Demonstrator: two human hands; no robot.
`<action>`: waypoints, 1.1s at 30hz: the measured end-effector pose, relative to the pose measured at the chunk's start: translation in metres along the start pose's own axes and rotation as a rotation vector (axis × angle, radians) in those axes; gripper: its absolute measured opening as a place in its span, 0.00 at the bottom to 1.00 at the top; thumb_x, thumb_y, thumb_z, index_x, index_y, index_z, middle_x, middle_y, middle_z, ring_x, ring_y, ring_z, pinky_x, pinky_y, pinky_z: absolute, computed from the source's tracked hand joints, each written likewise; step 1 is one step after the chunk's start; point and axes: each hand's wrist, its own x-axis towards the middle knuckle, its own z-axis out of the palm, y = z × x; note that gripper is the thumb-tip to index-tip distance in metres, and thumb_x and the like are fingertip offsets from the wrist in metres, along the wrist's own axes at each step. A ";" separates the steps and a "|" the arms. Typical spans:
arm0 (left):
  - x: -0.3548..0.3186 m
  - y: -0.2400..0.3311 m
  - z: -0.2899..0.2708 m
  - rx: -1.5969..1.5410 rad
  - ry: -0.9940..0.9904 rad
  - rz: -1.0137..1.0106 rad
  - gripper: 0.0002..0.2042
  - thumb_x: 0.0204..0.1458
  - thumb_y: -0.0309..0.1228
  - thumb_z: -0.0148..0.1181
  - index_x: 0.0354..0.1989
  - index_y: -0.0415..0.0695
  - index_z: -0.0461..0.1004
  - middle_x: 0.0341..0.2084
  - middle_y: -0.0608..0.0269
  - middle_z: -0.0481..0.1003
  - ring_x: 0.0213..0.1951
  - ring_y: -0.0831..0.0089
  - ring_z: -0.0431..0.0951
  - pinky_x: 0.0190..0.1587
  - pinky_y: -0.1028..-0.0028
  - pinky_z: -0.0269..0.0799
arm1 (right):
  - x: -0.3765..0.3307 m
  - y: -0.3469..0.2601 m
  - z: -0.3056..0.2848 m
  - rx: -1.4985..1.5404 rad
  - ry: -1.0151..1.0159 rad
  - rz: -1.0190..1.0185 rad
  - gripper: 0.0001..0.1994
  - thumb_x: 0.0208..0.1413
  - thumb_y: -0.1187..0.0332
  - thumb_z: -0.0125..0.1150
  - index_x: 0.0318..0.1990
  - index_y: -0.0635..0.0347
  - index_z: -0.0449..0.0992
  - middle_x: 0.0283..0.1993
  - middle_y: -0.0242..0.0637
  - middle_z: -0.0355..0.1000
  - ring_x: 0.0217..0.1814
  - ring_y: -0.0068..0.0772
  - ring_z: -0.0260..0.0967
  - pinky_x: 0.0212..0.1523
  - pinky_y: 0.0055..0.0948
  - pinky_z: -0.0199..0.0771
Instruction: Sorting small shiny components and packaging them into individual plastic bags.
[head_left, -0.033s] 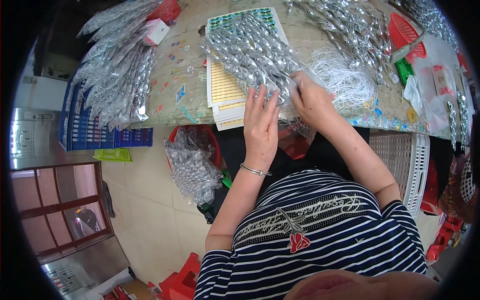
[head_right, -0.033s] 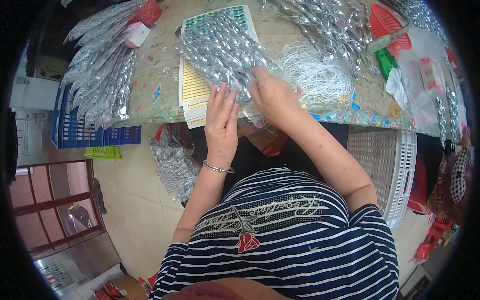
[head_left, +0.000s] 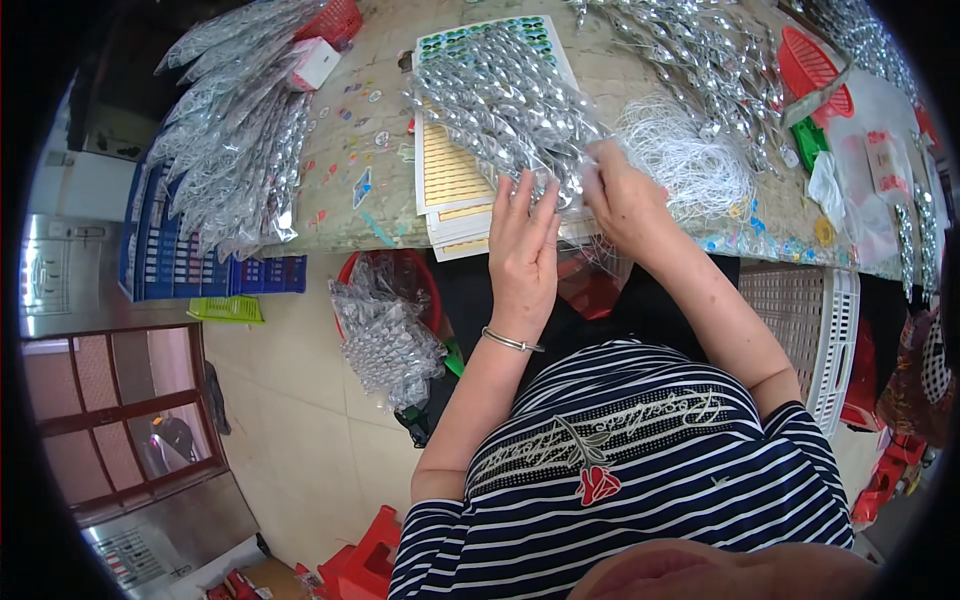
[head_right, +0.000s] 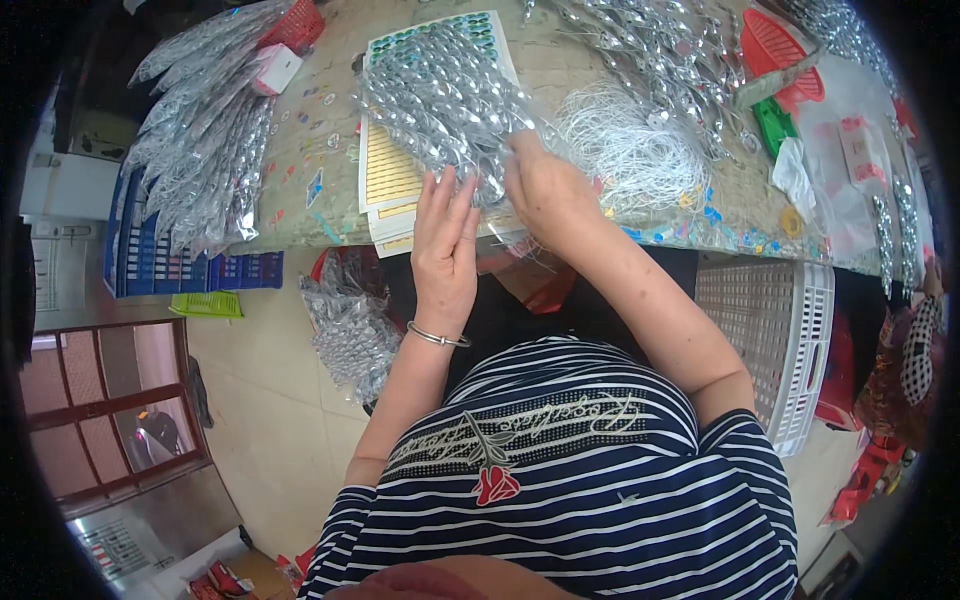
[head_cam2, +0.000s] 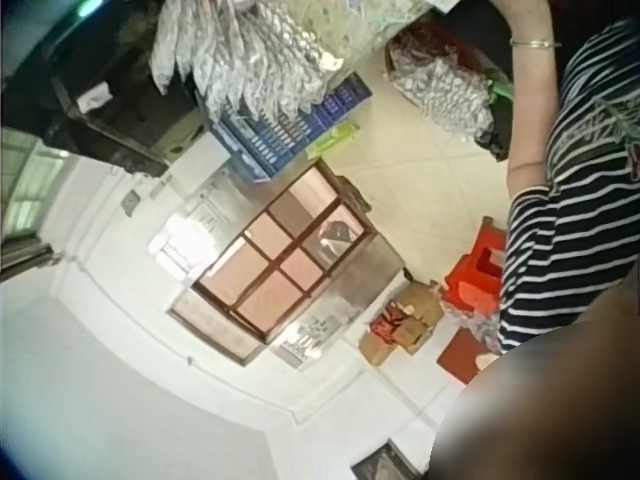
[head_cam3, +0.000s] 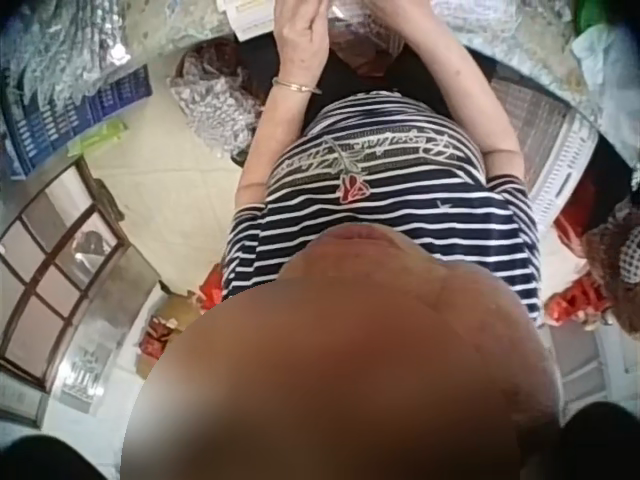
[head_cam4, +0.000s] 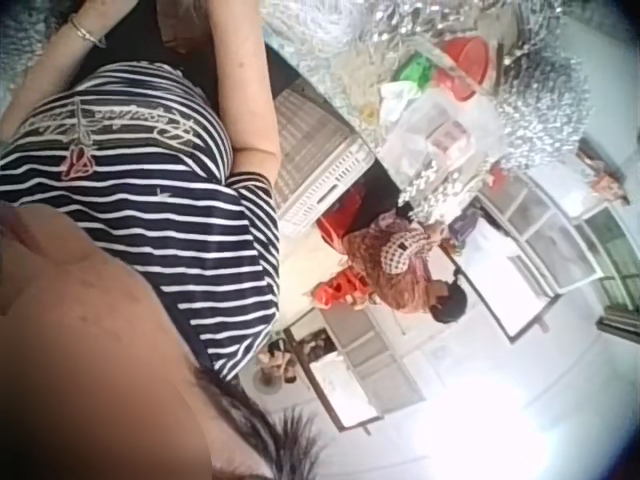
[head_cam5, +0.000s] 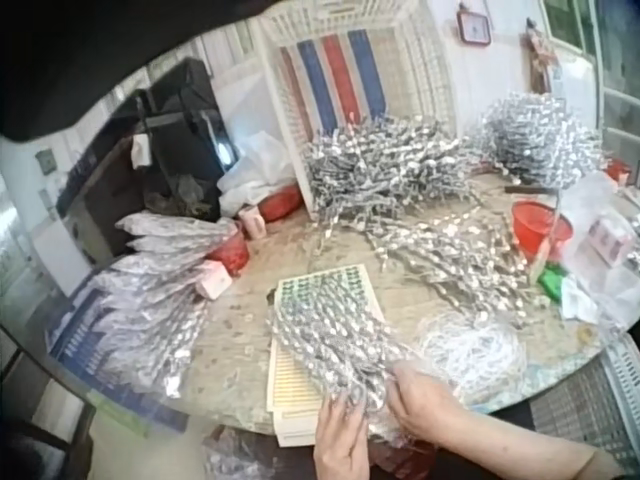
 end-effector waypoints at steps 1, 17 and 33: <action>0.000 -0.001 0.000 0.011 0.006 0.015 0.18 0.55 0.23 0.54 0.56 0.46 0.72 0.59 0.49 0.66 0.64 0.47 0.59 0.63 0.58 0.57 | 0.000 0.001 0.000 0.001 -0.001 -0.004 0.12 0.57 0.69 0.54 0.46 0.64 0.68 0.29 0.46 0.72 0.33 0.53 0.72 0.34 0.43 0.70; 0.000 -0.001 0.001 0.047 0.017 0.016 0.18 0.57 0.23 0.53 0.56 0.48 0.72 0.60 0.50 0.65 0.65 0.52 0.58 0.64 0.62 0.55 | -0.025 0.023 -0.027 -0.064 0.075 -0.188 0.21 0.56 0.76 0.50 0.58 0.55 0.67 0.32 0.36 0.78 0.25 0.32 0.76 0.29 0.27 0.74; -0.005 -0.007 -0.005 0.007 0.054 -0.003 0.16 0.54 0.24 0.56 0.52 0.48 0.76 0.58 0.48 0.66 0.62 0.47 0.61 0.62 0.58 0.57 | -0.041 0.020 -0.035 -0.077 0.009 -0.408 0.09 0.56 0.74 0.57 0.44 0.67 0.72 0.46 0.49 0.70 0.49 0.53 0.67 0.47 0.41 0.68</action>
